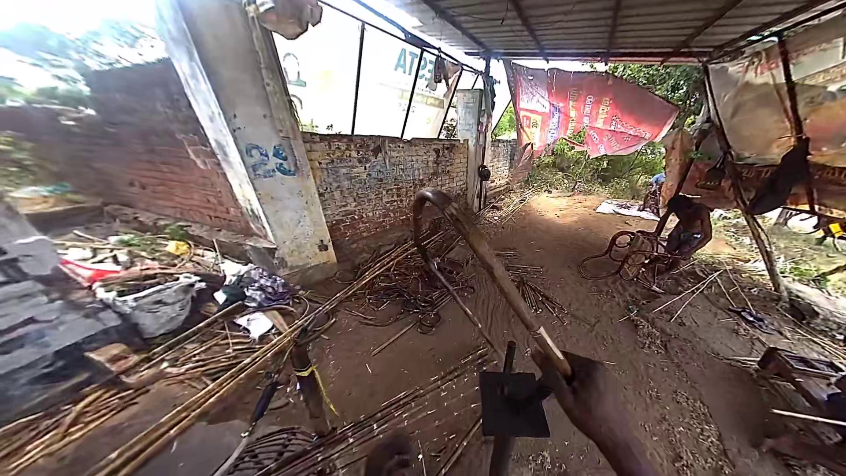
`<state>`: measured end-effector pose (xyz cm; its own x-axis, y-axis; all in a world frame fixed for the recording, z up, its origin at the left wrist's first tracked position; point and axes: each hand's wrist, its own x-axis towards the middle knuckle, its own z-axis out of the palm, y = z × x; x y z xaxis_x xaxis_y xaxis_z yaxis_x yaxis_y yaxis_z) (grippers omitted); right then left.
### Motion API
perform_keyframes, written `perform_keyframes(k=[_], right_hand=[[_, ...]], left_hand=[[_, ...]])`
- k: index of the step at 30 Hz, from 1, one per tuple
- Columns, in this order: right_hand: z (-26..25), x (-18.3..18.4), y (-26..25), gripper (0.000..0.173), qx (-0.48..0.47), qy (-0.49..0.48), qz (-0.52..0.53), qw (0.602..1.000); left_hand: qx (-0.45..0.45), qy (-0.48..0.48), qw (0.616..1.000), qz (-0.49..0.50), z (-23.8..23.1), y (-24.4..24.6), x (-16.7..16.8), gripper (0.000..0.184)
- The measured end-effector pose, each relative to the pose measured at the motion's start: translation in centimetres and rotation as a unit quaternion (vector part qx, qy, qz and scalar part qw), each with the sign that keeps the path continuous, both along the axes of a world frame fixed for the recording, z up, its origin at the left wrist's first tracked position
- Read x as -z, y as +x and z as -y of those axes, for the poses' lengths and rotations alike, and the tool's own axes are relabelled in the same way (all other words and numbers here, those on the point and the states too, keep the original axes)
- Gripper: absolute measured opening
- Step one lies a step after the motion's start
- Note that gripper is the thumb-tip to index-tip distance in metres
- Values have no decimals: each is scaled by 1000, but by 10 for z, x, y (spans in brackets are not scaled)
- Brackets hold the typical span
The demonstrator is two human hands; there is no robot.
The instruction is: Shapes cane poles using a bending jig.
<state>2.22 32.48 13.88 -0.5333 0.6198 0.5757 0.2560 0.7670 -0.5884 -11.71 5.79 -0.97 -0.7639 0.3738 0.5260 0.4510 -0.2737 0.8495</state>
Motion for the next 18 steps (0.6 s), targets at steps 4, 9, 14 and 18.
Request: perform_keyframes(k=[4, 9, 14, 18], right_hand=[[-90, -5, 29, 32, 6, 198, 116, 973], [-155, 66, 72, 43, 53, 258, 203, 943], [-180, 142, 112, 39, 100, 174, 293, 935], [-165, 171, 119, 39, 80, 26, 362, 928]], left_hand=[[-53, 180, 982, 1, -25, -114, -65, 70], [100, 131, 986, -14, -141, -133, -77, 67], [224, 45, 959, 169, -236, -90, -5, 54], [169, -25, 973, 154, -257, -73, 3, 50]])
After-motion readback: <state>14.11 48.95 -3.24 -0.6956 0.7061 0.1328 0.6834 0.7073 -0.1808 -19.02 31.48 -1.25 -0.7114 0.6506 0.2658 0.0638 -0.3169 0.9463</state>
